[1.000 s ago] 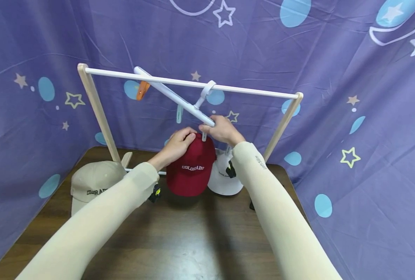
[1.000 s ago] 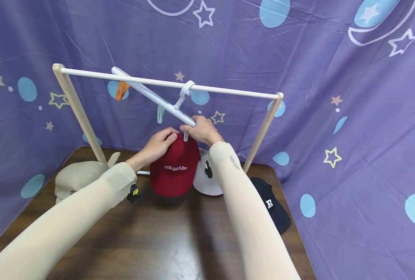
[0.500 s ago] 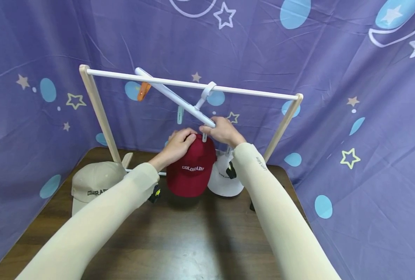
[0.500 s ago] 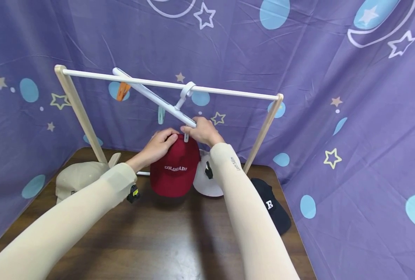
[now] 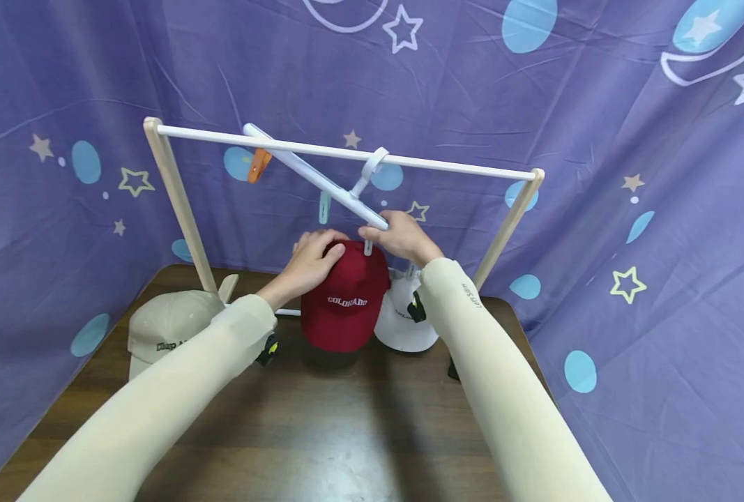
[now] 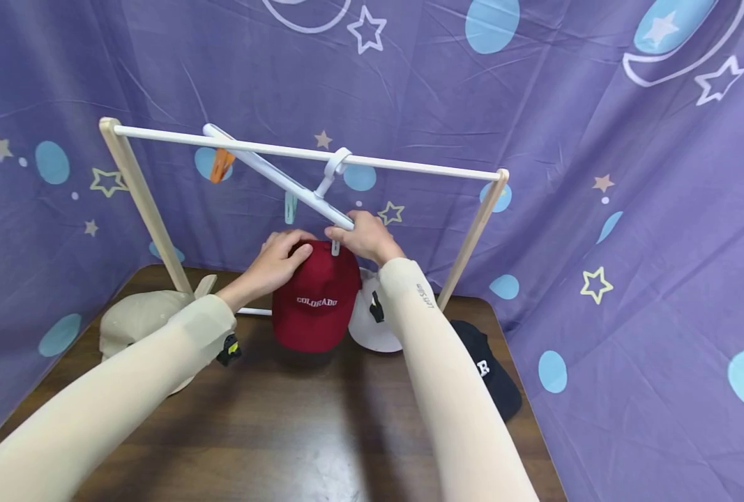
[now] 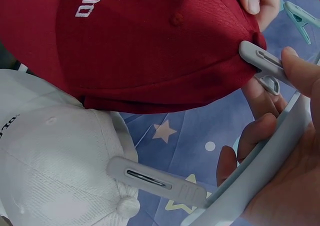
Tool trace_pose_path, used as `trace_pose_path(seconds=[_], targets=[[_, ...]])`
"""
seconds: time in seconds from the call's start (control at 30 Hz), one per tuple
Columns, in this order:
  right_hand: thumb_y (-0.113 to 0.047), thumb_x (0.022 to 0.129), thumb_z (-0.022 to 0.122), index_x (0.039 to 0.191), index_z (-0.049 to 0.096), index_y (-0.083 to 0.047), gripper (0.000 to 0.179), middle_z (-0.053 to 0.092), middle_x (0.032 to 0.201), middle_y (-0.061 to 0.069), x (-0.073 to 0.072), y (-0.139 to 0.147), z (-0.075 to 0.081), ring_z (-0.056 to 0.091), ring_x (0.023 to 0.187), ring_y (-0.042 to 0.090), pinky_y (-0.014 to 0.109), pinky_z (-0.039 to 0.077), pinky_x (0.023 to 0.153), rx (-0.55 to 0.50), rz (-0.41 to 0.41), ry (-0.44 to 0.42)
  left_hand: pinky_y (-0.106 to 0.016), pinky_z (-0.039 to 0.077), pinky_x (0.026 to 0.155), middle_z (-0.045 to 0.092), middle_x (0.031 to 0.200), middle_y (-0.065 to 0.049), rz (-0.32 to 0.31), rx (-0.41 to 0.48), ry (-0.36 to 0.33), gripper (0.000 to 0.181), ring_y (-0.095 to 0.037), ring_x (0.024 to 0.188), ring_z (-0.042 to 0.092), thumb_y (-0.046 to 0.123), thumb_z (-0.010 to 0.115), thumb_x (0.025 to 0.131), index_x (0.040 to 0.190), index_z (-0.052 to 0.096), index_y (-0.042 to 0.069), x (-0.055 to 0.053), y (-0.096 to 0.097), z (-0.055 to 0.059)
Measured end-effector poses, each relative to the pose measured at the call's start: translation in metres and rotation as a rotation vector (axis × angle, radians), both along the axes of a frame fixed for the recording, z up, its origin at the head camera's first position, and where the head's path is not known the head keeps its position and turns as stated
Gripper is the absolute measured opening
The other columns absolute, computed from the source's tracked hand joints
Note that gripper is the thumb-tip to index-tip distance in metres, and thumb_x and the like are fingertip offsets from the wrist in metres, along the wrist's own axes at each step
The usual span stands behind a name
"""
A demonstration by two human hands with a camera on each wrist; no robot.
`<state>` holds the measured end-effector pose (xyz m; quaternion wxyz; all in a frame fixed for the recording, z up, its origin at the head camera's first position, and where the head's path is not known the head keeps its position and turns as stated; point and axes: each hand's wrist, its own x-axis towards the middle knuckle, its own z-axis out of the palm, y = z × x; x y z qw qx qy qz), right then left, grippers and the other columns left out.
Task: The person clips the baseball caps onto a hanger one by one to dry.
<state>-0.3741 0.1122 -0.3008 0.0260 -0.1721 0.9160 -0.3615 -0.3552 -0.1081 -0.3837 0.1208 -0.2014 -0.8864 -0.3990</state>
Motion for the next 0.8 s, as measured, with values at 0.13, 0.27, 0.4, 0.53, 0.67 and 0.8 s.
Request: trace_pose_path(seconds=[0.13, 0.27, 0.4, 0.53, 0.67, 0.8], targets=[[-0.041, 0.101, 0.071, 0.105, 0.063, -0.007, 0.036, 0.057, 0.087, 0.007, 0.000, -0.002, -0.002, 0.053, 0.079, 0.021, 0.036, 0.045, 0.073, -0.013, 0.002, 0.008, -0.059, 0.028, 0.109, 0.061, 0.139, -0.013, 0.007, -0.024, 0.022, 0.031, -0.035, 0.127, 0.044, 0.028, 0.055, 0.111, 0.139, 0.065, 0.018, 0.003, -0.005, -0.001], [-0.042, 0.102, 0.071, 0.103, 0.063, -0.007, 0.036, 0.055, 0.085, 0.006, 0.001, -0.002, -0.004, 0.052, 0.078, 0.021, 0.036, 0.045, 0.073, -0.022, 0.019, 0.021, -0.059, 0.029, 0.106, 0.062, 0.135, -0.012, 0.012, -0.044, 0.045, 0.034, -0.034, 0.127, 0.044, 0.025, 0.056, 0.110, 0.142, 0.063, 0.019, 0.007, -0.010, -0.003], [-0.043, 0.103, 0.069, 0.100, 0.060, -0.007, 0.036, 0.052, 0.082, 0.005, 0.002, 0.001, -0.004, 0.049, 0.075, 0.021, 0.037, 0.043, 0.072, -0.010, 0.042, 0.031, -0.058, 0.031, 0.104, 0.063, 0.132, -0.012, 0.002, -0.065, 0.073, 0.036, -0.036, 0.127, 0.045, 0.024, 0.057, 0.110, 0.144, 0.061, 0.016, 0.010, -0.014, -0.002], [-0.041, 0.105, 0.067, 0.098, 0.060, -0.008, 0.034, 0.049, 0.079, 0.004, 0.002, 0.006, -0.003, 0.046, 0.073, 0.020, 0.036, 0.041, 0.073, 0.014, 0.088, 0.049, -0.058, 0.031, 0.105, 0.063, 0.133, -0.013, -0.014, -0.077, 0.089, 0.039, -0.037, 0.128, 0.046, 0.024, 0.058, 0.109, 0.147, 0.059, 0.015, 0.013, -0.016, 0.000], [-0.038, 0.106, 0.066, 0.105, 0.065, -0.011, 0.027, 0.048, 0.081, 0.004, 0.004, 0.011, -0.002, 0.047, 0.076, 0.020, 0.037, 0.041, 0.077, 0.022, 0.135, 0.055, -0.057, 0.031, 0.106, 0.062, 0.139, -0.012, -0.024, -0.072, 0.091, 0.041, -0.036, 0.129, 0.045, 0.023, 0.058, 0.109, 0.149, 0.057, 0.015, 0.014, -0.019, 0.002], [-0.037, 0.105, 0.067, 0.118, 0.067, -0.012, 0.028, 0.053, 0.088, 0.006, 0.006, 0.014, -0.002, 0.052, 0.085, 0.023, 0.040, 0.043, 0.082, 0.040, 0.134, 0.059, -0.058, 0.031, 0.108, 0.058, 0.148, -0.011, -0.035, -0.071, 0.094, 0.041, -0.036, 0.131, 0.045, 0.023, 0.058, 0.110, 0.150, 0.056, 0.015, 0.016, -0.024, 0.002]])
